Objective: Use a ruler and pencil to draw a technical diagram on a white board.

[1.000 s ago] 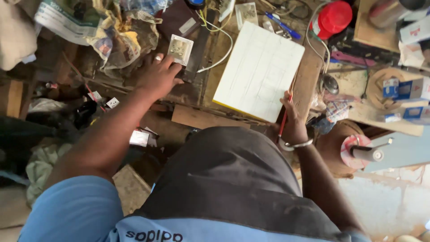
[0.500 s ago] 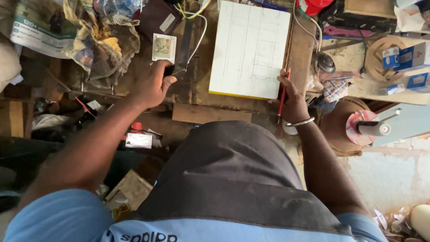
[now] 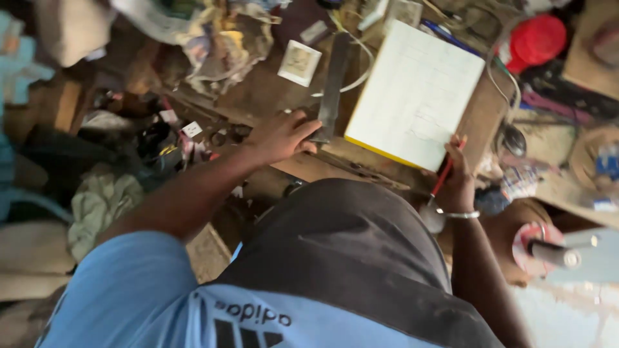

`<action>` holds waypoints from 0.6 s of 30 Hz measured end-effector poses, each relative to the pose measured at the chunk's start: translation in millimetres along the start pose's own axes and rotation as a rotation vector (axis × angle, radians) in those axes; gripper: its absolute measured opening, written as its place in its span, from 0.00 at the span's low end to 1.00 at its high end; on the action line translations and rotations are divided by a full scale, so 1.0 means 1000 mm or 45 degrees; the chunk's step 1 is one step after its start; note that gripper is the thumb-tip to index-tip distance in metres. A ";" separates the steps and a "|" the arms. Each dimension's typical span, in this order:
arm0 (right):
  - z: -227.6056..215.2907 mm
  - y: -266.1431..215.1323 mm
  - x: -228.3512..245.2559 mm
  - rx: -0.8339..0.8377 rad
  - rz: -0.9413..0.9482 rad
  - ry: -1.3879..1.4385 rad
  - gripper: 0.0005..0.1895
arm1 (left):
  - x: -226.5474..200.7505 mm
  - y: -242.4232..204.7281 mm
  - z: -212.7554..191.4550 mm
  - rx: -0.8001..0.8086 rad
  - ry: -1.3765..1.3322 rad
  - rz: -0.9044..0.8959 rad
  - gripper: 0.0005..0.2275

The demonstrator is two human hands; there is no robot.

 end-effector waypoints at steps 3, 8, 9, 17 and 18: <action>0.001 -0.003 -0.008 -0.004 0.005 0.049 0.40 | 0.017 -0.003 0.011 0.030 0.174 0.046 0.25; -0.001 -0.002 -0.006 -0.004 0.006 -0.077 0.41 | 0.029 -0.005 0.015 0.048 0.173 -0.053 0.22; -0.002 -0.004 -0.006 -0.018 -0.006 -0.124 0.41 | 0.029 -0.004 0.013 0.037 0.187 -0.039 0.21; -0.004 -0.004 -0.009 -0.035 0.108 -0.251 0.41 | 0.041 -0.002 -0.051 -0.171 -0.097 -0.227 0.16; -0.004 -0.004 -0.007 -0.046 0.105 -0.249 0.41 | 0.054 0.000 -0.068 -0.153 -0.136 -0.369 0.16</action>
Point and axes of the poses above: each hand's wrist, its own y-axis towards the middle knuckle, its own z-axis out of the palm, x = y × z, the point moved 6 cm from there along y, towards the middle knuckle, and after that the axes turned 3 degrees about z, right-handed, at the moved point
